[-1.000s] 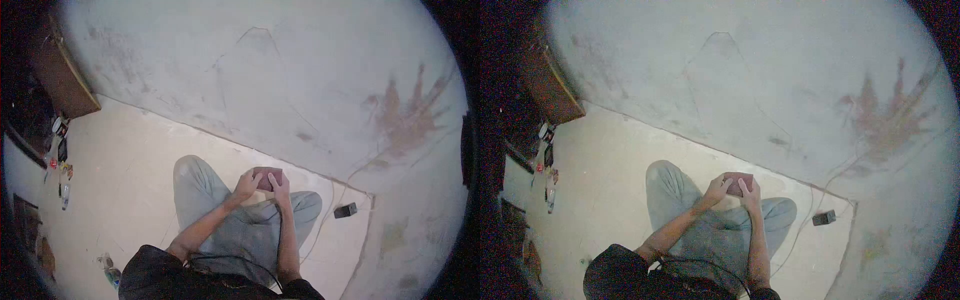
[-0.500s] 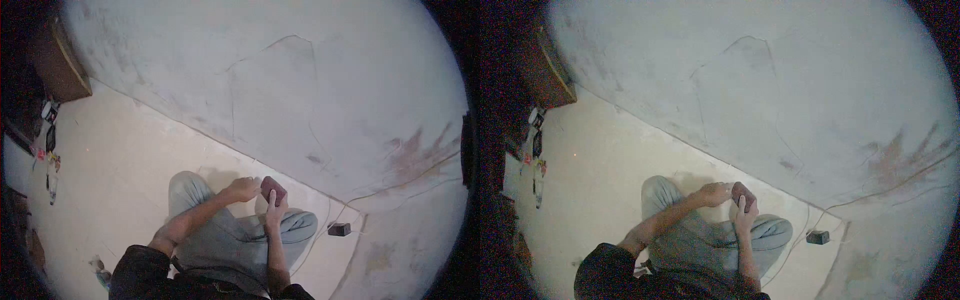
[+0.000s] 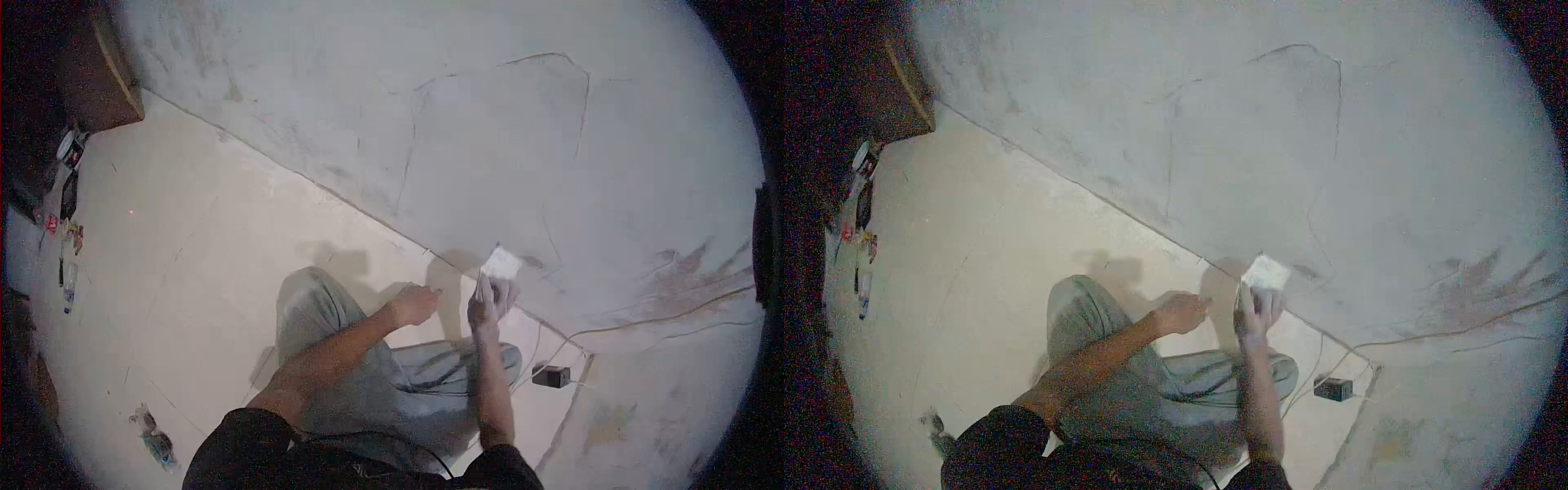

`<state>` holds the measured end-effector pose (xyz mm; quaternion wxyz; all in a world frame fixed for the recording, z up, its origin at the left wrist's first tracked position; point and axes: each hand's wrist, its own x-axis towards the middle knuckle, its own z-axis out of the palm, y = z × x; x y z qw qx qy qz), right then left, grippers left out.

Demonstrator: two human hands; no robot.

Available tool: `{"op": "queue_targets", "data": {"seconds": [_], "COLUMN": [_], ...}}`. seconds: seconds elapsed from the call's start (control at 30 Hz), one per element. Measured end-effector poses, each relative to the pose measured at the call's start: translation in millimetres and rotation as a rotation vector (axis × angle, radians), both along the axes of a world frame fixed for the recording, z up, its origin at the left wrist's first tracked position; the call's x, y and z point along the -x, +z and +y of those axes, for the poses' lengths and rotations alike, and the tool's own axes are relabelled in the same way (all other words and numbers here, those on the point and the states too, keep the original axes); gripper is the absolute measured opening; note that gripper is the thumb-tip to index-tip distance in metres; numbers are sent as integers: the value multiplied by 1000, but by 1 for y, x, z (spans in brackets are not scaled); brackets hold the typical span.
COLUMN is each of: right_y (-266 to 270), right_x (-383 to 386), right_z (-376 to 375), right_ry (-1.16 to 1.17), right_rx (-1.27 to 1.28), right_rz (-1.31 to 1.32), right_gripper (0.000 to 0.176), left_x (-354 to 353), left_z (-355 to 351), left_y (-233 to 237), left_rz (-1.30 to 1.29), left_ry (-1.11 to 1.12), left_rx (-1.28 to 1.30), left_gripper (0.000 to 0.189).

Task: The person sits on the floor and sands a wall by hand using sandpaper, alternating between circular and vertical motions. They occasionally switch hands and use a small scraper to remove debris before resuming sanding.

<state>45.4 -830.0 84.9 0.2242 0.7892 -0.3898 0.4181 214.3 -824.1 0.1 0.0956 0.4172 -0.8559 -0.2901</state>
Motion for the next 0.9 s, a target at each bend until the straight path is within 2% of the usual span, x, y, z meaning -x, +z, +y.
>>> {"op": "queue_targets", "data": {"seconds": [0.1,0.23,0.3,0.4,0.47,0.5,0.57,0.6,0.67,0.73,0.8,0.9], "right_y": [9,2,8,4,-8,-5,1,4,9,10,-10,-10], "right_x": [3,-23,-55,-89,-103,-107,-112,-105,-76,-34,18,68], "right_z": [-35,-86,-103,-124,-146,-147,-149,-145,-130,-111,-100,-77], "right_ry": [85,223,148,99,321,312,270,262,199,229,131,75], "right_rx": [-166,-248,-175,-199,-209,-213,-59,-60,-459,-418,-360,-454], "right_rz": [177,372,433,507,672,665,820,812,767,648,754,817], "right_gripper": [45,38,34,30,36,36,33,33,32,33,33,35], "left_x": [4,7,5,1,2,2,-2,-4,-10,-11,-6,-5], "left_z": [-4,-6,-9,-7,-6,-5,-3,-2,-2,1,1,2], "left_y": [0,-20,-16,0,-13,-15,-9,-2,7,2,-11,-15], "left_rz": [-37,29,-145,-135,-126,-106,-94,-76,-72,-51,-73,-52], "left_ry": [24,0,-85,-28,-23,-8,4,26,36,62,50,35], "left_rx": [-99,-56,-82,-179,-139,-104,-108,-111,-118,-143,-136,-96], "left_gripper": [36,37,39,41,41,41,39,36,36,35,34,33]}}
